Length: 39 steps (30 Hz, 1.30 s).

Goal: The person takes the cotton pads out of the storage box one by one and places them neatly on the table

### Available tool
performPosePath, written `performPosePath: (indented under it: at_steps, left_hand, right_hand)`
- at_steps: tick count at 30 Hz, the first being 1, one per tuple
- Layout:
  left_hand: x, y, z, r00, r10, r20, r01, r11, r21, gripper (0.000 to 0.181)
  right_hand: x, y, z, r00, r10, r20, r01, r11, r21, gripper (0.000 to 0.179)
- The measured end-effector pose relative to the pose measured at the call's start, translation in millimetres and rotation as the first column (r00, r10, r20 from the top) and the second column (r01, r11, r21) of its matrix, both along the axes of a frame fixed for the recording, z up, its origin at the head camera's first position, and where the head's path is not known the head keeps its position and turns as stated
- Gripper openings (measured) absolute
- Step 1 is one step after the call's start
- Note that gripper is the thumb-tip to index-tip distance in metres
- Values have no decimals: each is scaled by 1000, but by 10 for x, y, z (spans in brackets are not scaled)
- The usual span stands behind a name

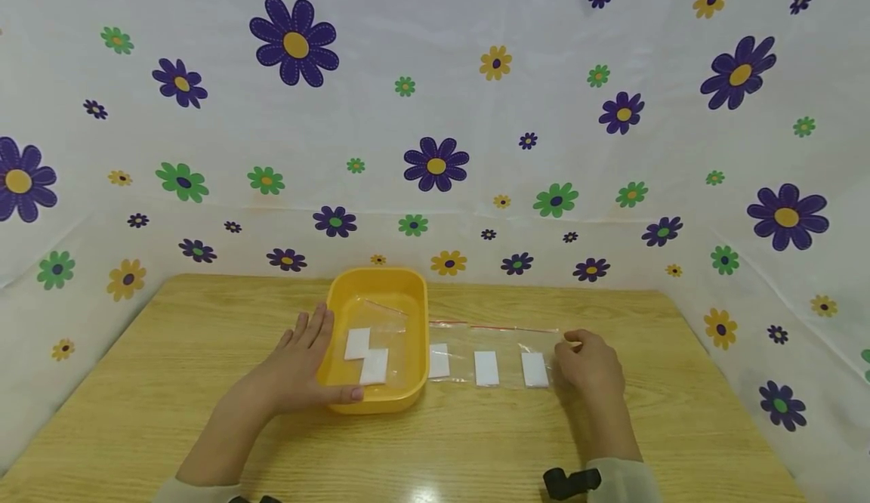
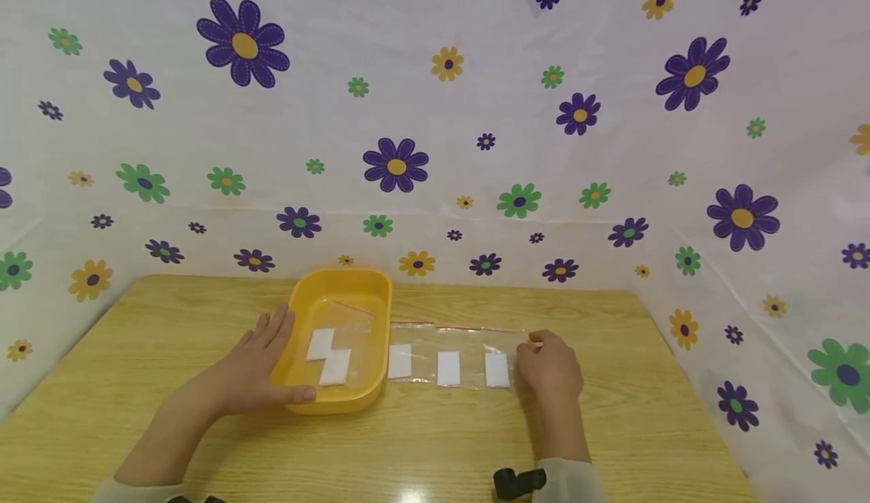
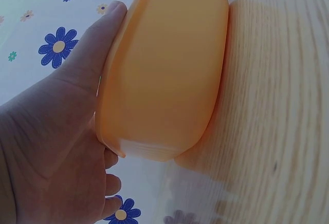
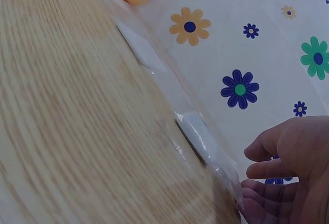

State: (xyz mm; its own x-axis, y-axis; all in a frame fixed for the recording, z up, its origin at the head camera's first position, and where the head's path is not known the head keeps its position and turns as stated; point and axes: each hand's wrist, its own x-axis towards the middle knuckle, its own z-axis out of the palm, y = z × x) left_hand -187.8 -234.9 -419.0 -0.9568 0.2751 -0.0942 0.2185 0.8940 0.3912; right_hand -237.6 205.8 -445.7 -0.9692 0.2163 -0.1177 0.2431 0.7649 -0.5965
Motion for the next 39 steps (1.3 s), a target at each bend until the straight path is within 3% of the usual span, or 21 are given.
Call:
performPosePath:
  at_steps: [20, 24, 28, 31, 33, 36, 39]
  left_hand:
    - [-1, -10, -18, 1000, 0, -14, 0, 1000, -10, 137]
    - [4, -10, -19, 1000, 3, -12, -3, 1000, -9, 137]
    - [1, -8, -27, 1000, 2, -13, -2, 1000, -10, 137]
    - [1, -9, -32, 1000, 2, -12, -2, 1000, -5, 137]
    - [1, -12, -36, 1000, 2, -7, -2, 1000, -3, 137]
    - [0, -14, -37, 1000, 5, 6, -5, 1000, 0, 137]
    - [-6, -10, -38, 1000, 4, 10, -4, 1000, -3, 137]
  right_hand:
    - [12, -50, 74, 998, 37, -56, -35, 999, 38, 48]
    - [3, -91, 77, 995, 58, -85, -62, 997, -44, 46]
    - [-6, -145, 113, 992, 78, -101, -99, 968, -232, 44]
    - [-7, -225, 168, 990, 92, -103, -125, 915, -383, 43]
    - [5, -311, 216, 989, 109, -97, -143, 854, -501, 42]
    - [29, -490, 303, 984, 152, -90, -173, 712, -681, 39]
    - [69, -713, 406, 970, 222, -101, -214, 580, -786, 39]
